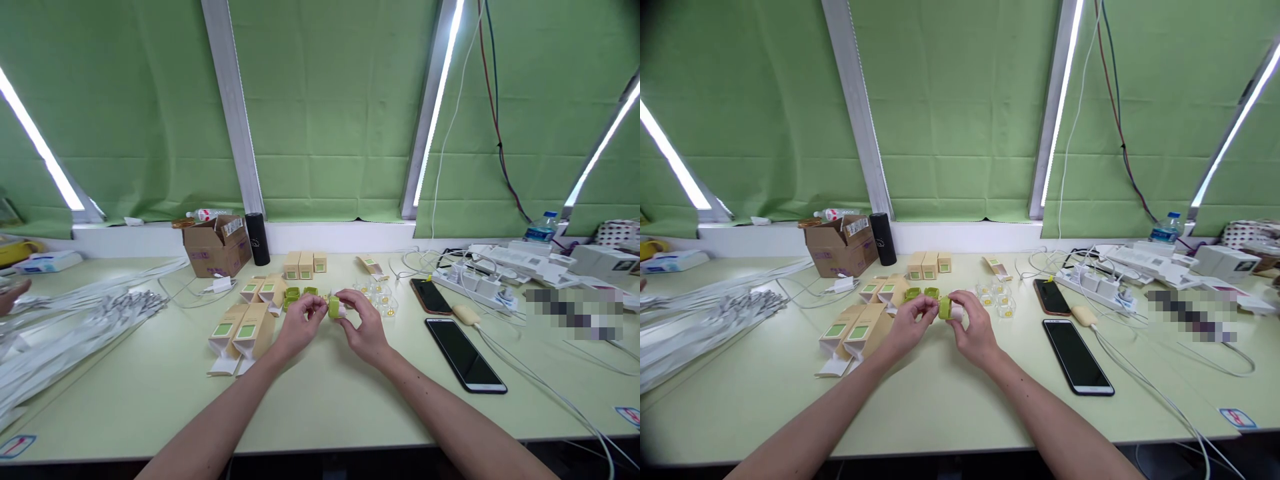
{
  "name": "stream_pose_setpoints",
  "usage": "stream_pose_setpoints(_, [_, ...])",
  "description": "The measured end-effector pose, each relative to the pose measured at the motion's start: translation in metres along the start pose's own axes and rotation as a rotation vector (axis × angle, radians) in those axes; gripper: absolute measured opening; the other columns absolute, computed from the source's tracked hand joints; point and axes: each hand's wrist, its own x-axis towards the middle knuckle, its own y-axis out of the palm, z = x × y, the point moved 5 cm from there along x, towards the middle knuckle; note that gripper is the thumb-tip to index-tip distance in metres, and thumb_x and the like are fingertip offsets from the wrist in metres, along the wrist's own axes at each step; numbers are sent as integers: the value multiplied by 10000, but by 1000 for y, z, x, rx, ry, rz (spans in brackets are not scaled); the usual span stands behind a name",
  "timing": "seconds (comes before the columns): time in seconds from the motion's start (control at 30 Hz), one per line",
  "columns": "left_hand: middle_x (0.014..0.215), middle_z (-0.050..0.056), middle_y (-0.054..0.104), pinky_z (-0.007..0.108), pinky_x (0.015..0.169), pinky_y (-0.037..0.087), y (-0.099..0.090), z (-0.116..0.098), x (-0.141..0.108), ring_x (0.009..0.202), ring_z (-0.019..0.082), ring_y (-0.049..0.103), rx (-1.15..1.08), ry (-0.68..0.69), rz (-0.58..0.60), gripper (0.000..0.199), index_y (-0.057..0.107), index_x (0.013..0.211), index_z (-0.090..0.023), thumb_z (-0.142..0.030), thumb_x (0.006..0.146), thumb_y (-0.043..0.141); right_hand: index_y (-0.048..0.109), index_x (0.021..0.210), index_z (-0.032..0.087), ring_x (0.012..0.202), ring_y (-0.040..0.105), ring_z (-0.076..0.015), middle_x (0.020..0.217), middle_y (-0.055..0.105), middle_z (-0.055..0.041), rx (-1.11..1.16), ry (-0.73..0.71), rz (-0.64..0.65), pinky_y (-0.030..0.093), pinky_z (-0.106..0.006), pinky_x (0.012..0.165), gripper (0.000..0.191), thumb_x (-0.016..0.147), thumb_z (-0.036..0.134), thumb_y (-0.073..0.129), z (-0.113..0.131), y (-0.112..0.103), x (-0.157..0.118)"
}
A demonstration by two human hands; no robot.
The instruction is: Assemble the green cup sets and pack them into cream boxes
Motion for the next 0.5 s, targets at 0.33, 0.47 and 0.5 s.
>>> stream_pose_setpoints(0.33, [805,36,665,295,706,489,0,2,1,727,163,589,-38,-32,7,262,684,865,-174,-425,933,651,609,1298,266,1169,664,-274,1241,675,-112,-9,1,-10,600,-480,998,389,923,168,645,-1,0,0])
stream_pose_setpoints(0.47, [795,30,660,291,695,485,0,2,1,721,162,586,-44,-36,7,263,685,863,-179,-430,933,654,610,1288,269,1160,672,-278,1235,681,-112,-18,1,-12,606,-479,987,385,918,170,647,0,0,0])
stream_pose_setpoints(0.5, [789,27,656,290,693,483,0,2,1,717,160,583,-46,-37,7,263,684,861,-178,-430,932,656,610,1289,269,1159,673,-278,1233,682,-111,-18,1,-14,607,-478,985,387,917,167,645,1,0,0])
